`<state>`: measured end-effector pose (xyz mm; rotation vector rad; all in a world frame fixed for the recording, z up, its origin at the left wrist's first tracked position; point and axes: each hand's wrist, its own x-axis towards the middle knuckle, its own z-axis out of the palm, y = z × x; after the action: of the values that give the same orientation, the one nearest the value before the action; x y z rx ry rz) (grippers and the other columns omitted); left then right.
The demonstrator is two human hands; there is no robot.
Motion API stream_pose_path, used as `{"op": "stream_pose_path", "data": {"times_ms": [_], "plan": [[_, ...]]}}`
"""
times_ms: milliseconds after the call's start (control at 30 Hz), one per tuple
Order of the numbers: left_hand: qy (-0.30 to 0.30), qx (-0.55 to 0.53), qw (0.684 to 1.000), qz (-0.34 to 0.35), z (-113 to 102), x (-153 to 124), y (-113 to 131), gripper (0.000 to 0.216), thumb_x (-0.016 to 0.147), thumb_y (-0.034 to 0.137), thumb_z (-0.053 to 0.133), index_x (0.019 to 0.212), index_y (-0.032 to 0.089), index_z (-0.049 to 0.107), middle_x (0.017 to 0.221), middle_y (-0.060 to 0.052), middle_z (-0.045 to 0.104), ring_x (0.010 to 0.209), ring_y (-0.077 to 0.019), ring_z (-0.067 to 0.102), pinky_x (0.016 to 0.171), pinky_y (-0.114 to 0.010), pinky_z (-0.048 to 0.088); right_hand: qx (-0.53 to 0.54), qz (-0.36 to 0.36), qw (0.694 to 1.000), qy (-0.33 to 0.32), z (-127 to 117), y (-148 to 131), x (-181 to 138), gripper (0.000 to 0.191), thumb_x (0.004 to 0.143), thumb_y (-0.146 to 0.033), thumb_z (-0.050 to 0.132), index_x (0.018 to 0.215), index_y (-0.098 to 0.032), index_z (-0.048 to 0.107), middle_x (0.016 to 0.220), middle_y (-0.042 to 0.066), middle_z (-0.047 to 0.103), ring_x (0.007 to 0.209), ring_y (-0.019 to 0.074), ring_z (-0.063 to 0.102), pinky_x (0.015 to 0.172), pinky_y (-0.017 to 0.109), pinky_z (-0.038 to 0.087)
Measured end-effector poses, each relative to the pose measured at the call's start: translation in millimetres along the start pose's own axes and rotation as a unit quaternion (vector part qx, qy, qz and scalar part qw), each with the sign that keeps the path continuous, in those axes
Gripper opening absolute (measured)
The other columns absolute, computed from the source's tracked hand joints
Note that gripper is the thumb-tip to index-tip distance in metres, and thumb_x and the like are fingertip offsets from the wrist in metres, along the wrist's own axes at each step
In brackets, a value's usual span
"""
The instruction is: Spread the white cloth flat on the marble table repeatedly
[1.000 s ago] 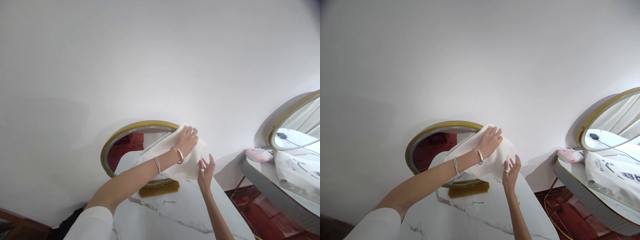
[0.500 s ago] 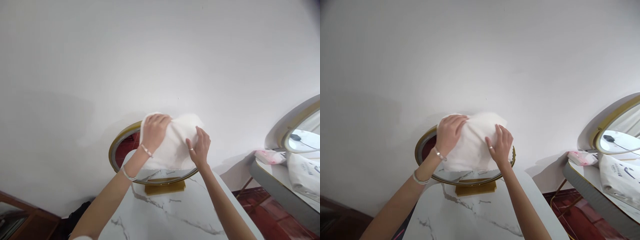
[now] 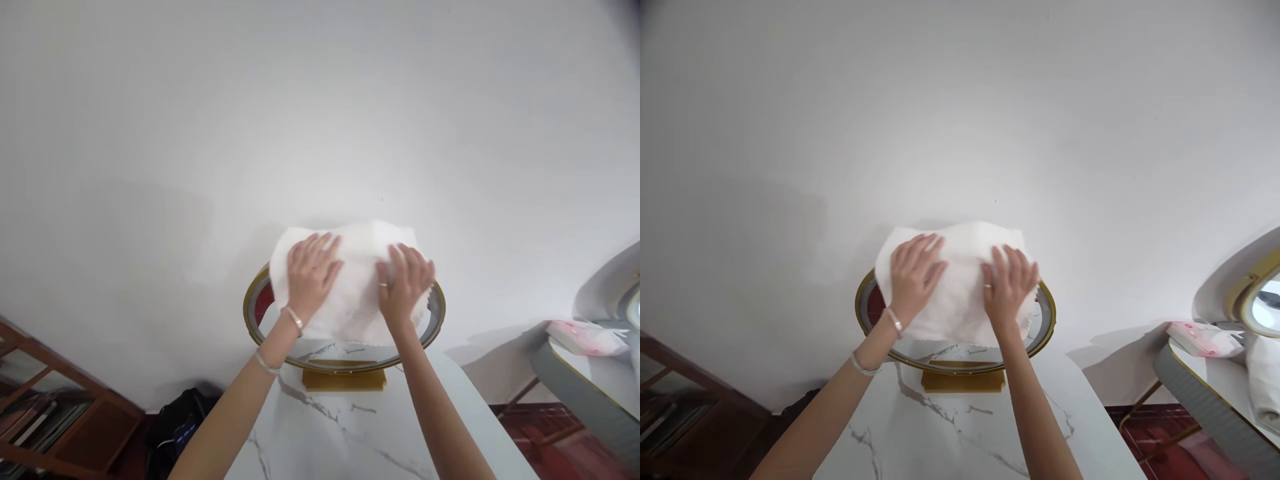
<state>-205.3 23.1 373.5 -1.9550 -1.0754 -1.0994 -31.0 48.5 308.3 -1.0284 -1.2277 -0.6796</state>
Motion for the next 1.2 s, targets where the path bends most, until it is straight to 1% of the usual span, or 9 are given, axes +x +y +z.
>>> {"op": "stream_pose_path", "data": {"times_ms": [233, 433, 533, 667, 800, 933, 1033, 1133, 1200], "plan": [[-0.118, -0.01, 0.953, 0.278, 87.7, 25.7, 124.4, 0.03, 0.092, 0.014, 0.04, 0.098, 0.02, 0.068, 0.1, -0.003, 0.069, 0.105, -0.019, 0.057, 0.101, -0.035, 0.038, -0.031, 0.411, 0.911, -0.003, -42.4, 73.7, -99.6, 0.049, 0.087, -0.053, 0.041, 0.112, -0.014, 0.058, 0.1, 0.014, 0.062, 0.095, 0.0277, 0.055, 0.084, 0.043, 0.042], [-0.101, -0.039, 0.949, 0.297, 103.6, 14.5, 136.9, 0.032, 0.09, 0.008, 0.039, 0.085, 0.02, 0.068, 0.092, -0.002, 0.069, 0.105, -0.0175, 0.058, 0.108, -0.032, 0.032, -0.041, 0.445, 0.895, 0.007, -46.5, 82.9, -108.2, 0.048, 0.085, -0.057, 0.041, 0.099, -0.016, 0.06, 0.086, 0.009, 0.061, 0.083, 0.0244, 0.055, 0.076, 0.04, 0.045], [-0.044, -0.049, 0.977, 0.202, 79.4, 20.5, 105.0, 0.03, 0.094, 0.014, 0.038, 0.101, 0.022, 0.066, 0.11, 0.001, 0.068, 0.115, -0.0164, 0.054, 0.109, -0.035, 0.031, -0.032, 0.372, 0.927, 0.035, -33.5, 74.1, -67.6, 0.043, 0.088, -0.051, 0.041, 0.102, -0.016, 0.061, 0.095, 0.012, 0.063, 0.092, 0.0256, 0.057, 0.083, 0.042, 0.044], [0.026, -0.045, 0.999, -0.012, 28.2, 13.2, 39.2, 0.024, 0.096, 0.026, 0.042, 0.107, 0.027, 0.063, 0.117, 0.001, 0.066, 0.12, -0.0183, 0.052, 0.107, -0.044, 0.034, 0.038, 0.103, 0.993, 0.038, -3.2, 28.1, -2.8, 0.033, 0.094, -0.039, 0.039, 0.102, -0.019, 0.064, 0.099, 0.01, 0.067, 0.101, 0.025, 0.059, 0.095, 0.048, 0.038], [0.116, -0.054, 0.971, -0.201, -8.0, -28.6, -28.0, 0.022, 0.094, 0.035, 0.047, 0.099, 0.022, 0.063, 0.111, -0.005, 0.068, 0.114, -0.0195, 0.057, 0.1, -0.043, 0.042, 0.084, -0.079, 0.993, -0.038, 36.3, -44.5, 27.6, 0.028, 0.095, -0.032, 0.04, 0.109, -0.025, 0.064, 0.108, 0.005, 0.067, 0.113, 0.0232, 0.055, 0.106, 0.05, 0.029], [0.231, -0.089, 0.9, -0.358, -3.9, -100.3, -67.7, 0.026, 0.092, 0.04, 0.048, 0.099, 0.017, 0.061, 0.115, -0.01, 0.065, 0.109, -0.0195, 0.06, 0.095, -0.039, 0.048, 0.162, -0.237, 0.944, -0.163, 63.9, -103.7, 5.3, 0.032, 0.096, -0.019, 0.037, 0.12, -0.025, 0.058, 0.121, 0.004, 0.063, 0.126, 0.0187, 0.046, 0.111, 0.047, 0.029], [0.274, -0.06, 0.851, -0.443, 17.0, -163.3, -71.0, 0.029, 0.092, 0.041, 0.048, 0.099, 0.016, 0.06, 0.118, -0.015, 0.063, 0.113, -0.0234, 0.058, 0.097, -0.044, 0.047, 0.278, -0.367, 0.846, -0.27, 65.0, -123.7, -34.8, 0.036, 0.098, -0.013, 0.029, 0.112, -0.024, 0.06, 0.112, -0.002, 0.067, 0.116, 0.0105, 0.054, 0.106, 0.033, 0.039], [0.201, -0.037, 0.859, -0.47, 40.1, -225.4, -49.2, 0.039, 0.094, 0.041, 0.04, 0.122, 0.014, 0.05, 0.141, -0.022, 0.043, 0.134, -0.027, 0.038, 0.105, -0.05, 0.038, 0.364, -0.344, 0.801, -0.329, 46.2, -125.8, -78.0, 0.04, 0.101, -0.023, 0.023, 0.099, -0.024, 0.063, 0.097, -0.006, 0.069, 0.097, 0.0042, 0.062, 0.09, 0.017, 0.049], [0.082, -0.041, 0.873, -0.48, 52.7, -260.6, -24.1, 0.047, 0.095, 0.039, 0.035, 0.134, 0.013, 0.038, 0.15, -0.023, 0.026, 0.142, -0.0281, 0.019, 0.109, -0.052, 0.031, 0.345, -0.23, 0.85, -0.326, 25.8, -122.6, -98.8, 0.034, 0.1, -0.032, 0.031, 0.097, -0.021, 0.063, 0.095, -0.003, 0.067, 0.087, 0.0064, 0.064, 0.079, 0.02, 0.053]]}}
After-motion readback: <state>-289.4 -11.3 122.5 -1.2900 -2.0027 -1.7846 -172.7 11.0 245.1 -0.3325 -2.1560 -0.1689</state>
